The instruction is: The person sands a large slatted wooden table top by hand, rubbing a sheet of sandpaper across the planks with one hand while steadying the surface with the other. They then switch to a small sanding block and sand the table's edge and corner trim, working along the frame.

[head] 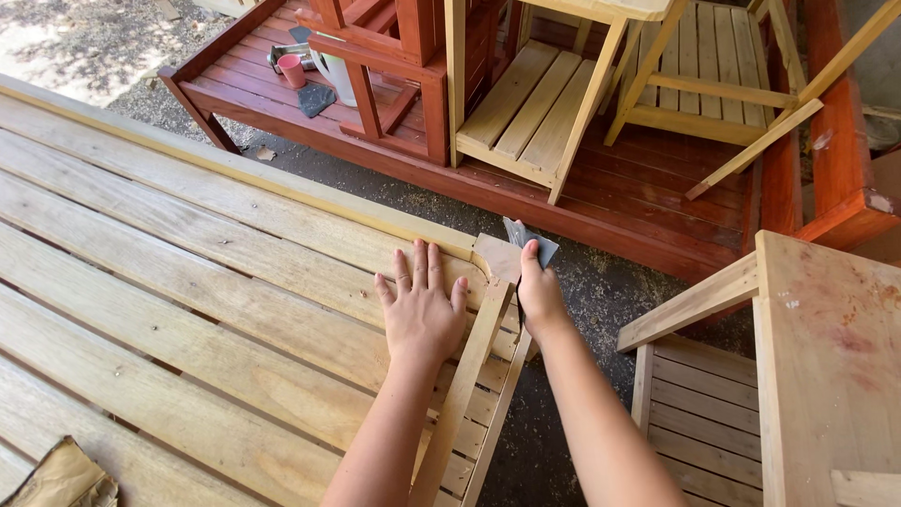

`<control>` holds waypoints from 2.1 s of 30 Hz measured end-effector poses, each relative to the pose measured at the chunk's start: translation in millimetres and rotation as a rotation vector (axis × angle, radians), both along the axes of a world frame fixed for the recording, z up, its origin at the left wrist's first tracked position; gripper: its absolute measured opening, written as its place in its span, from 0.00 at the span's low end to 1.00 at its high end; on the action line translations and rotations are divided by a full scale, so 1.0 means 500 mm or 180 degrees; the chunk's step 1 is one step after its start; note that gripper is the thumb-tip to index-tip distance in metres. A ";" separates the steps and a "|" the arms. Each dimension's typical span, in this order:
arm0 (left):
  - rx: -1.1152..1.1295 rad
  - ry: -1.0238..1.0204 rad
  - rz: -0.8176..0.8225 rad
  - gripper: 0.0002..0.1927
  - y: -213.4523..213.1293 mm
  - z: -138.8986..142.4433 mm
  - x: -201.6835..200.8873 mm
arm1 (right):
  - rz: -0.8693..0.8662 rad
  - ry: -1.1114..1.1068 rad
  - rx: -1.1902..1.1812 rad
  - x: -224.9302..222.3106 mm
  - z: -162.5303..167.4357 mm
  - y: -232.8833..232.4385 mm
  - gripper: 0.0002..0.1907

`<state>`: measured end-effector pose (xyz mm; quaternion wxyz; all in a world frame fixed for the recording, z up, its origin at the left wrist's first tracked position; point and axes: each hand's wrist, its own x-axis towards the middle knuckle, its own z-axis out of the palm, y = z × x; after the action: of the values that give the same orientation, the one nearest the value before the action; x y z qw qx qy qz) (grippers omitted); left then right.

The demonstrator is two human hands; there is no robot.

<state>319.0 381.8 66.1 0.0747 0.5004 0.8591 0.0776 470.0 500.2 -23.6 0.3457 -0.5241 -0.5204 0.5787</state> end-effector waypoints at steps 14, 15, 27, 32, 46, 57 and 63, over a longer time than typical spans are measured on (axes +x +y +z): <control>-0.0189 0.0028 0.0000 0.39 -0.003 0.020 -0.001 | 0.0065 -0.0838 0.2187 -0.027 0.116 -0.135 0.27; -0.0181 -0.0004 0.0004 0.39 -0.004 0.020 -0.001 | 0.0060 -0.0923 0.1939 -0.033 0.122 -0.134 0.27; -0.0020 -0.0014 0.0030 0.39 -0.003 0.011 -0.002 | -0.0022 -0.0723 0.1600 -0.040 0.135 -0.159 0.28; 0.0117 -0.0032 0.0036 0.40 -0.002 0.005 -0.004 | 0.0113 -0.0860 0.1981 -0.039 0.135 -0.152 0.26; 0.0035 0.0015 0.0016 0.40 -0.002 0.004 -0.005 | 0.0464 -0.1518 0.0174 -0.014 0.173 -0.069 0.29; 0.0020 -0.0089 0.0044 0.40 -0.005 0.009 -0.007 | 0.2164 -0.0050 -0.0084 0.040 0.184 0.144 0.24; 0.0111 -0.0045 0.0088 0.40 -0.003 0.014 -0.012 | 0.2358 0.0032 -0.0489 0.039 0.192 0.186 0.23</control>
<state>313.0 380.2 73.1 0.0711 0.4891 0.8639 0.0971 489.5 593.3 72.2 0.0752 -0.3219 -0.6280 0.7045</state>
